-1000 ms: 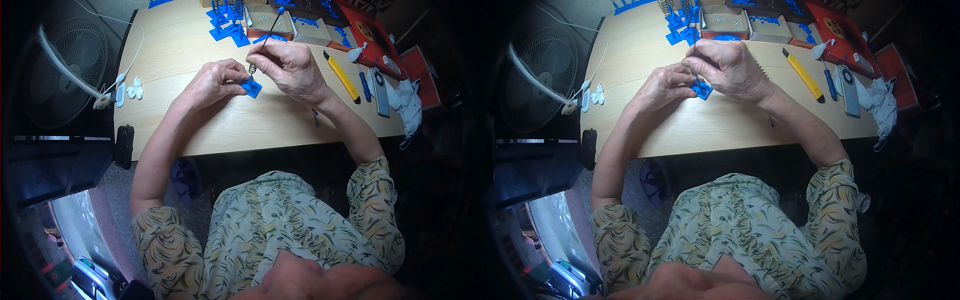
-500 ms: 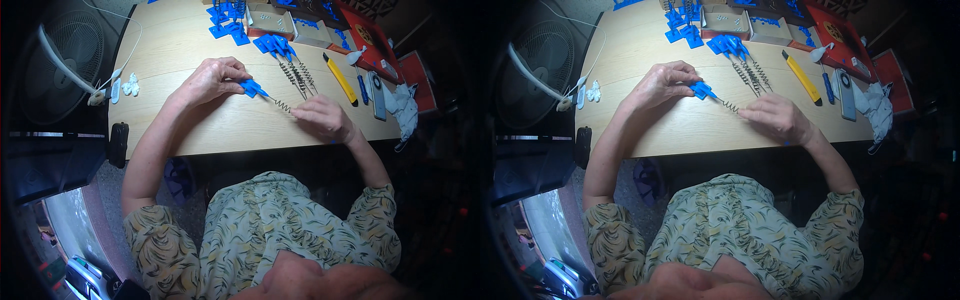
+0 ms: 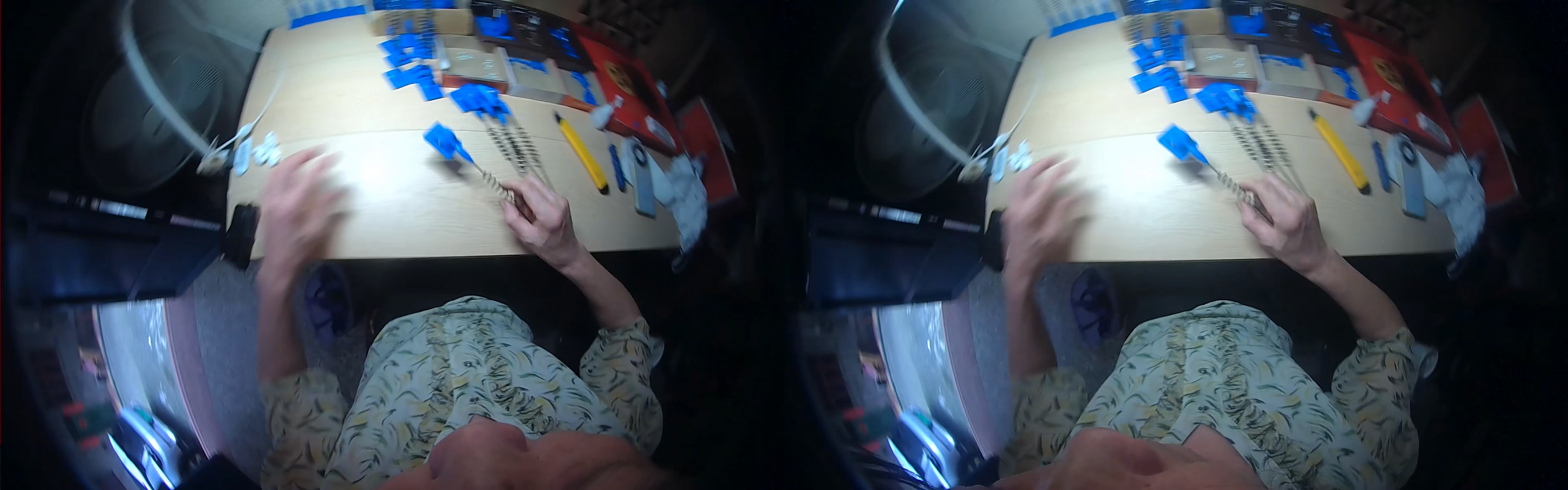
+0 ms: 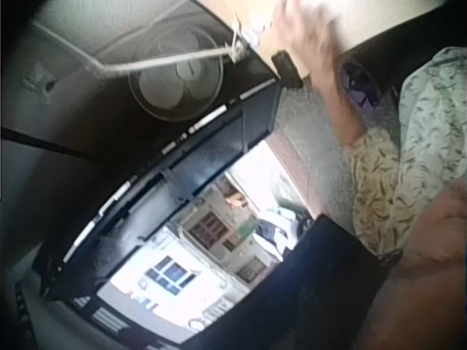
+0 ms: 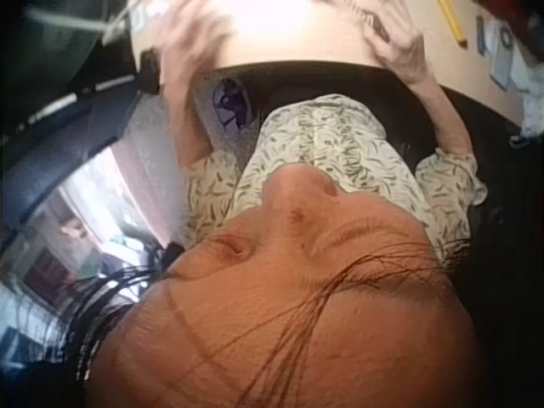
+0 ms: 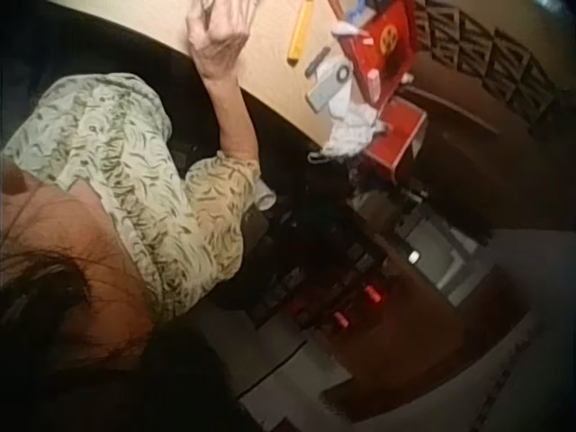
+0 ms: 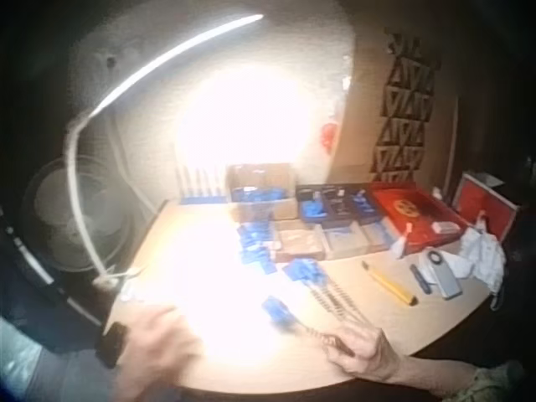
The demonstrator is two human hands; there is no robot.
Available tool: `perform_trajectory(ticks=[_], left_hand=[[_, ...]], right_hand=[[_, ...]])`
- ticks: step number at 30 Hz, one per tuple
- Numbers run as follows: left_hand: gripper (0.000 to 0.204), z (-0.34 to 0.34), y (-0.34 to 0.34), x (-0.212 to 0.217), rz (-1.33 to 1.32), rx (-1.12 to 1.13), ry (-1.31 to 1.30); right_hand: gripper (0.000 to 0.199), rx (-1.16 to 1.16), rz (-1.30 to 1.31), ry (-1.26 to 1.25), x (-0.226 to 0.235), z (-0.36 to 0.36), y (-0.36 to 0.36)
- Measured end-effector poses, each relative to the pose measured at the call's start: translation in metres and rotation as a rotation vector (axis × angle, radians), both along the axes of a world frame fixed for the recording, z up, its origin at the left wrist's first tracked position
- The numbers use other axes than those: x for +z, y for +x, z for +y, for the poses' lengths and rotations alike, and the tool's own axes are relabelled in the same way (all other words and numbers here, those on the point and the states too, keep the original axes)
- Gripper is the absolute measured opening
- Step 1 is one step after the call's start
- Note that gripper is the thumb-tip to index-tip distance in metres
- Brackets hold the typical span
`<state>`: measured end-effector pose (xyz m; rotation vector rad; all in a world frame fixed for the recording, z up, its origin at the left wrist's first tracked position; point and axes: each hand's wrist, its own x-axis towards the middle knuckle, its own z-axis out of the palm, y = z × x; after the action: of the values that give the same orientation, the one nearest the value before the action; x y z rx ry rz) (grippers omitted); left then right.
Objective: The person assembles small blue plastic components and springs by hand at a workbench, applying adhesive from a bottle to join the parts.
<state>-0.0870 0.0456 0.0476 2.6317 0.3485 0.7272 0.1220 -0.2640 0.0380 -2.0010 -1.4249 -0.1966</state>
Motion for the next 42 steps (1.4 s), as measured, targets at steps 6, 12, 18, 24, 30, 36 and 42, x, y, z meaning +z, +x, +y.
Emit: perform_trajectory(ticks=[6, 12, 18, 24, 30, 36, 42], left_hand=[[0.051, 0.038, -0.119, -0.032, 0.025, 0.481, 0.068], [0.052, 0.044, -0.076, -0.041, -0.023, 0.475, 0.022], [0.055, 0.055, -0.015, -0.029, -0.011, 0.455, 0.063], [0.054, 0.054, 0.0, -0.028, -0.045, 0.419, 0.113], [0.038, -0.014, -0.021, -0.015, -0.333, 0.211, 0.149], [0.035, -0.152, -0.013, -0.024, -0.473, -0.163, 0.194], [0.044, -0.174, -0.048, -0.039, -0.454, 0.027, 0.282]], right_hand=[[0.019, -0.308, 0.22, 0.115, -0.001, -0.001, 0.043], [0.024, -0.313, 0.236, 0.107, -0.027, 0.002, 0.063], [0.042, -0.403, 0.137, -0.136, -0.019, 0.014, 0.054], [0.039, -0.464, 0.229, -0.363, 0.0, 0.017, 0.057], [0.025, -0.432, 0.22, -0.339, -0.006, 0.019, 0.057], [0.024, -0.141, 0.617, -0.289, 0.02, 0.008, -0.002], [0.033, 0.36, 0.832, -0.602, 0.024, -0.001, -0.06]])
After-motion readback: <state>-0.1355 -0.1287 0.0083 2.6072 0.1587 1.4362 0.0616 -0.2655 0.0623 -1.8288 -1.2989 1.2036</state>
